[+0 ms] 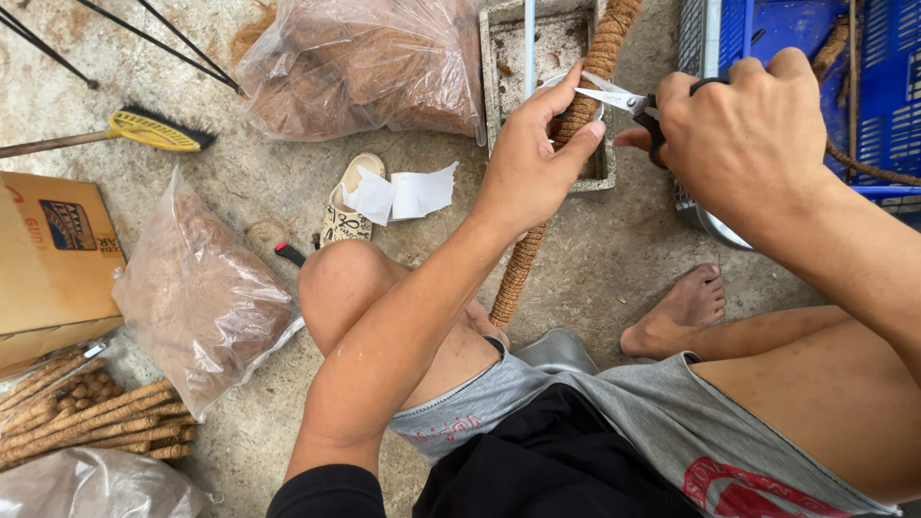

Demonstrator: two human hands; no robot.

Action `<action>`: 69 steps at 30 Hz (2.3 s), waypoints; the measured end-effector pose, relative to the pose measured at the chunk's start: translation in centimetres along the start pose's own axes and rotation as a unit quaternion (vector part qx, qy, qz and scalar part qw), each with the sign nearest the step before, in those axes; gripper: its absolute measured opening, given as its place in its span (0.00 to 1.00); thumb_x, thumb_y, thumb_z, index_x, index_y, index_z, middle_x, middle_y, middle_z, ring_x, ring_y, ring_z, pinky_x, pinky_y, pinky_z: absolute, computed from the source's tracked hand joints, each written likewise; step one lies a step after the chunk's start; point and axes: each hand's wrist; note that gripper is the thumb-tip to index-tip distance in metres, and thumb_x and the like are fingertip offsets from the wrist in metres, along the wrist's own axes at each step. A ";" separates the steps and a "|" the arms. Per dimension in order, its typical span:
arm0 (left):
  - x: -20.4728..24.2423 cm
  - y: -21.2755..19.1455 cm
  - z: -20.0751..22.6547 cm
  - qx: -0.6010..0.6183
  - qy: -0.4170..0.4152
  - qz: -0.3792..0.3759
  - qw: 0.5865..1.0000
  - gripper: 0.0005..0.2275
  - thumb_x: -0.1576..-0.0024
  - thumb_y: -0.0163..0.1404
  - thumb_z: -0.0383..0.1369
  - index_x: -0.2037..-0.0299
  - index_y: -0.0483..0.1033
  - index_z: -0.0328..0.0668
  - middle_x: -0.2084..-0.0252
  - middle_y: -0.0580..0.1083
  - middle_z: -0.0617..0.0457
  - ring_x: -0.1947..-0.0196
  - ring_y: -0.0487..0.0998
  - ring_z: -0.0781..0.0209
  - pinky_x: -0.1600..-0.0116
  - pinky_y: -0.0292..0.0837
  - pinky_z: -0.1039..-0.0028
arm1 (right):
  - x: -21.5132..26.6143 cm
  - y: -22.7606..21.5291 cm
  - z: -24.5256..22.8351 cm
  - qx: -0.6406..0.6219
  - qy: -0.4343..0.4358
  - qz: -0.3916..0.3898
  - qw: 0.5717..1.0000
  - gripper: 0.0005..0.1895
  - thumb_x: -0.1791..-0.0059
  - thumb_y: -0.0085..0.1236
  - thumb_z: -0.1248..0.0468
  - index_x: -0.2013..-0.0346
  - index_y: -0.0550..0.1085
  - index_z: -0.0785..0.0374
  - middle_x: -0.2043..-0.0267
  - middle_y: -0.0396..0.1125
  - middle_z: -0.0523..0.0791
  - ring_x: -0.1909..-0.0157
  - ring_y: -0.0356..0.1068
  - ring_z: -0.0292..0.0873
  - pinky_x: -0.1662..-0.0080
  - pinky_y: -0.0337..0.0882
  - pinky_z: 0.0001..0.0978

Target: The person trims a rope-wrapped stick with scissors, then takes a bundle of coconut fiber and wraps it around a white stick. The person uses a tool to tighten the wrapping and places the finished item in a blue basket.

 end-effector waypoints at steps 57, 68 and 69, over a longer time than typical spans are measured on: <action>-2.7 -2.3 -1.2 0.169 -0.062 0.118 0.977 0.26 0.42 0.60 0.31 0.34 0.67 0.35 0.53 0.75 0.49 0.57 0.78 0.65 0.51 0.78 0.73 | 0.7 -2.0 2.7 -0.133 0.051 0.053 0.988 0.32 0.46 0.57 0.35 0.77 0.76 0.61 0.87 0.63 0.44 0.84 0.66 0.45 0.75 0.66 0.34; -6.8 -3.1 -10.0 0.106 -0.011 0.234 0.966 0.11 0.38 0.56 0.34 0.61 0.77 0.28 0.64 0.77 0.51 0.62 0.74 0.64 0.53 0.70 0.69 | 1.2 7.4 4.0 -0.593 0.269 0.048 0.757 0.14 0.40 0.50 0.62 0.68 0.77 0.59 0.78 0.68 0.44 0.80 0.65 0.35 0.79 0.61 0.30; -6.9 -2.6 -10.9 0.087 -0.012 0.230 0.969 0.10 0.38 0.56 0.33 0.61 0.77 0.29 0.64 0.77 0.52 0.62 0.74 0.65 0.53 0.70 0.70 | 1.5 8.3 3.4 -0.636 0.284 0.073 0.713 0.14 0.41 0.51 0.63 0.69 0.77 0.59 0.76 0.70 0.43 0.79 0.66 0.34 0.77 0.61 0.28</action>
Point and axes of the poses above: each hand's wrist, its own x-axis away from the middle knuckle, its own y-axis out of the palm, z = x × y
